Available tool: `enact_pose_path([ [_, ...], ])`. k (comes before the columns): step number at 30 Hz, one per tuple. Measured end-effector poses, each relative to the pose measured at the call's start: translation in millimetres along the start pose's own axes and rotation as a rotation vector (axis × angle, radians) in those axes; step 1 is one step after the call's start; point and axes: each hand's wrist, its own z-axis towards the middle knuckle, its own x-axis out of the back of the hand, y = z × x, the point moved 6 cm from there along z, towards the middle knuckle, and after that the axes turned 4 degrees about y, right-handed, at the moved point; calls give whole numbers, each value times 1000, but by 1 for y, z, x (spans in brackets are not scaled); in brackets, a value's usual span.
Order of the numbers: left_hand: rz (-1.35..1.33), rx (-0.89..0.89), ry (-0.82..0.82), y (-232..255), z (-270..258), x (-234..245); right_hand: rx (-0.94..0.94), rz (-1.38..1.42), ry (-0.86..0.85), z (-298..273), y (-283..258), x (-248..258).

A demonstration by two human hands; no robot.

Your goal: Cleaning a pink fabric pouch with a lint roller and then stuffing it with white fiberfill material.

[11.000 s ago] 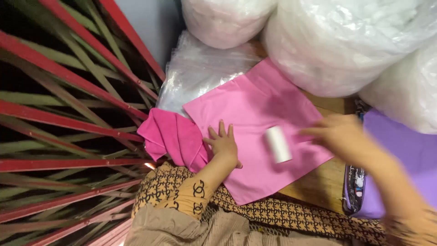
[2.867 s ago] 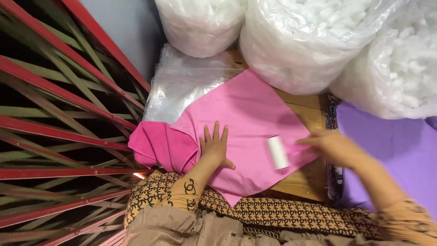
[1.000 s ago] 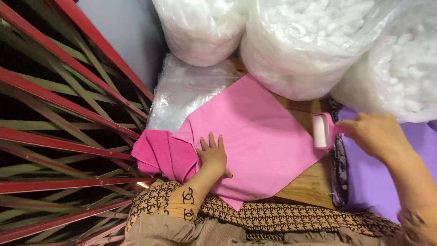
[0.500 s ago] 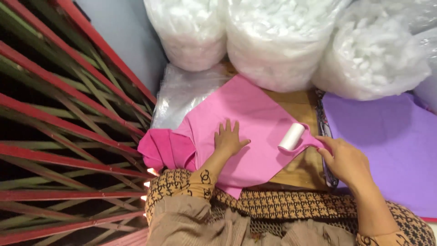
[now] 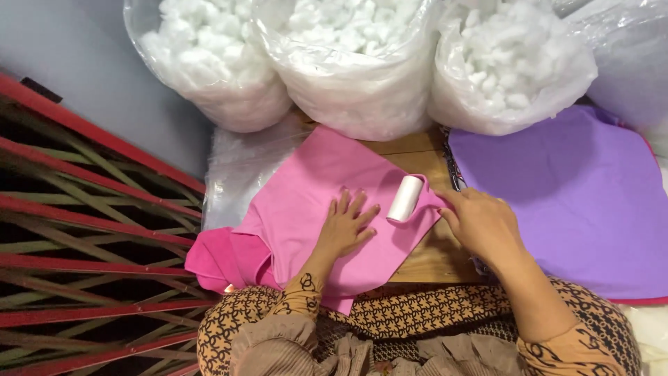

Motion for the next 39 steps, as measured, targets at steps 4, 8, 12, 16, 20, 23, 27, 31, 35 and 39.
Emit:
enact_pose_path([
  [4, 16, -47, -79, -3, 24, -32, -21, -11, -20, 7, 11, 1],
  [8, -8, 116, 57, -22, 32, -37, -34, -40, -61, 8, 17, 4],
  [12, 6, 384, 197, -50, 44, -38, -25, -33, -85, 7, 11, 14],
  [16, 19, 499, 294, -78, 97, -48, -12, -16, -88, 4, 8, 0],
  [20, -60, 734, -28, -106, 153, -35, -27, -32, -177, 5, 2, 0],
  [23, -196, 604, -90, -158, 194, -91, 11, -22, -195, 3, -4, -7],
  [27, -121, 455, -60, -166, 107, -16, 162, 4, -79, 6, -39, -33],
  [31, -102, 563, -180, -189, -15, -17, 230, 91, -60, -6, -67, -68],
  [35, 58, 476, -243, -195, -77, -69, 267, 10, -110, 0, -58, -85],
  [39, 272, 280, -161, -131, -83, 7, 151, -196, -234, 7, -59, -47],
])
